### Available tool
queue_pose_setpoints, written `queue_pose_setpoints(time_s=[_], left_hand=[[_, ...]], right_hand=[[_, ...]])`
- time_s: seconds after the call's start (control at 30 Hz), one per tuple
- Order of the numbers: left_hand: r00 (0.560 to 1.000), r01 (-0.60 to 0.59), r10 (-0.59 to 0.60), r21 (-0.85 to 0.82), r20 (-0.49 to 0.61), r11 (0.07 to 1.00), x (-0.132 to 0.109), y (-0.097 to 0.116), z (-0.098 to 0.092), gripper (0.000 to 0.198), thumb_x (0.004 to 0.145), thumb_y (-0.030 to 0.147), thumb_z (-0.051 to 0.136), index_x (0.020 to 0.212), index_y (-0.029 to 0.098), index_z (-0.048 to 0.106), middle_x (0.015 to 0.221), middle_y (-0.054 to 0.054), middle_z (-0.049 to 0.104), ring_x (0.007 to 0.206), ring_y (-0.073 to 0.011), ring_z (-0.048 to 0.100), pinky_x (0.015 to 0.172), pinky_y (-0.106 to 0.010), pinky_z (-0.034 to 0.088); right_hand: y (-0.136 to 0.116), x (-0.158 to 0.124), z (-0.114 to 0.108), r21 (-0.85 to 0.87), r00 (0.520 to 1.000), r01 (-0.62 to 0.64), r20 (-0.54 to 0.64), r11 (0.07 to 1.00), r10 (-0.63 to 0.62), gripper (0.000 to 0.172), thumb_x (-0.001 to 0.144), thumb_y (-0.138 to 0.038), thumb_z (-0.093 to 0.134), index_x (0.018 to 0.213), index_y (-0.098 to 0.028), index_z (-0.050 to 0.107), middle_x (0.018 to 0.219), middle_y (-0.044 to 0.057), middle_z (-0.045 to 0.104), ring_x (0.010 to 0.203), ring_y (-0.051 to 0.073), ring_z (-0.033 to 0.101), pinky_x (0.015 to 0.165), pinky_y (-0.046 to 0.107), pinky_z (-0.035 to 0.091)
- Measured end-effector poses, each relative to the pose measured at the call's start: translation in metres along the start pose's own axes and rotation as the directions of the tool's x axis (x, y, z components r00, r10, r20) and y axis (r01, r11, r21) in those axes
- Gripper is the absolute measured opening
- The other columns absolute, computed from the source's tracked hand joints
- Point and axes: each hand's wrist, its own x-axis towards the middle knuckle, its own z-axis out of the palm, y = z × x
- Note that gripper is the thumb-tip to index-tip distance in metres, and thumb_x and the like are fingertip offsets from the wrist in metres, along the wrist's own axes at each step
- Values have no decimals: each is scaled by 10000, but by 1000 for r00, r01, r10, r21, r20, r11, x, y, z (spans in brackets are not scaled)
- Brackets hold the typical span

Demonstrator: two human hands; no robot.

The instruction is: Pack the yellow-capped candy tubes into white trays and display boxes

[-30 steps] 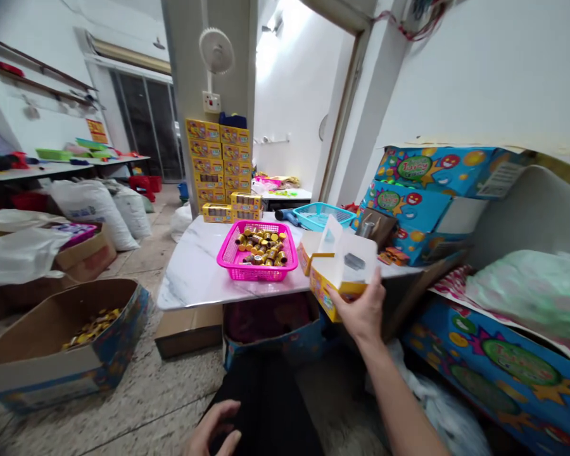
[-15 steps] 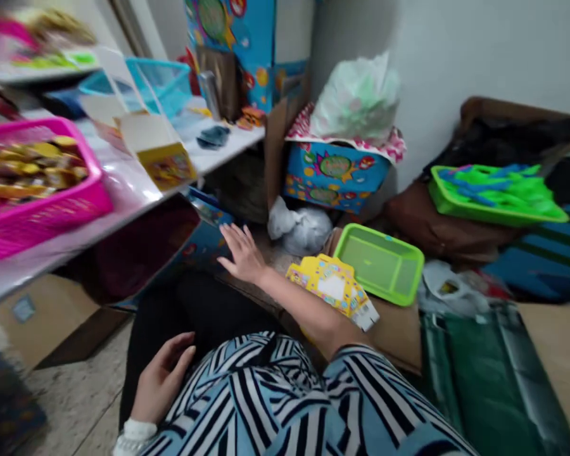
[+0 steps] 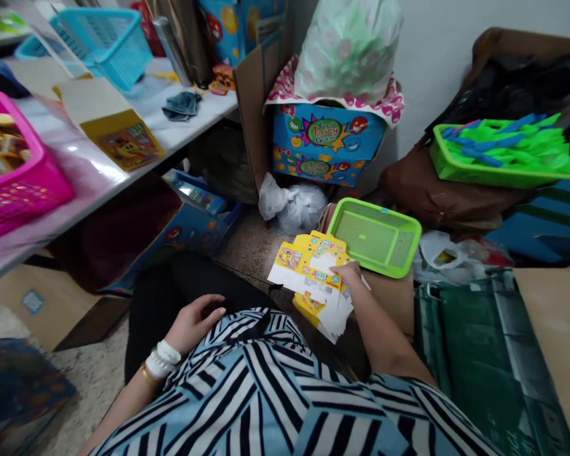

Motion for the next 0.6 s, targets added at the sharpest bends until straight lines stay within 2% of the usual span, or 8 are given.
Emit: queue_pose_setpoints(time_s=[0.13,0.23,0.3,0.37,0.43,0.5,0.57,0.6], left_hand=[[1000,1,-3,-52,-26,999,-5,-1,-2,407,851,506,583,1078,185,690,1055,-80,739,921,-229,700,866,-390,578],[997,5,-13,-117,-74,993,-17,-7,-5,382,860,489,587,1070,187,689,1066,-79,735,958,-229,702,900,-397,574],[990,3,-26,-169,-136,986,-25,-11,-10,368,869,479,587,1073,189,686,1068,-79,733,972,-227,703,902,-397,576],[962,-16,-42,-210,-270,978,-31,-11,-20,364,880,467,584,1091,185,675,1057,-83,727,966,-224,702,883,-395,583],[877,-67,-24,-171,-480,983,-35,-5,-36,353,889,444,589,1112,179,662,1095,-98,708,997,-229,689,863,-392,587],[736,-122,71,-30,-673,992,-40,8,-57,321,900,401,601,1131,184,654,1184,-113,674,1087,-242,654,896,-405,574],[603,-157,206,139,-771,978,-45,27,-79,291,911,345,607,1159,197,645,1246,-114,650,1166,-245,617,983,-428,534],[551,-165,262,204,-792,965,-47,37,-90,303,911,323,614,1188,202,633,1256,-112,647,1181,-241,609,1021,-434,513]], right_hand=[[-3,-12,4,124,994,-25,112,992,11,422,609,-214,857,952,-98,640,816,152,755,727,271,721,583,342,583],[-4,-35,4,247,971,14,227,969,-72,333,687,-208,785,971,-110,641,865,147,766,747,257,736,661,356,603],[-12,-52,7,321,939,62,303,945,-165,320,716,-246,762,994,-132,652,936,128,772,808,244,743,734,351,606],[-29,-70,15,421,873,129,382,898,-304,355,702,-327,788,988,-151,673,970,105,774,858,246,741,783,352,601],[-57,-90,27,537,769,192,438,821,-466,420,660,-414,832,969,-165,694,951,82,777,866,253,737,791,358,598],[-93,-116,45,615,655,249,462,748,-598,453,646,-464,850,967,-178,709,929,59,778,832,242,732,773,354,596],[-127,-149,66,633,556,313,483,708,-677,433,670,-483,841,969,-192,723,926,42,779,793,221,724,751,340,594],[-142,-167,76,640,507,342,491,688,-709,416,685,-485,833,965,-196,729,930,40,778,787,215,721,749,337,593]])
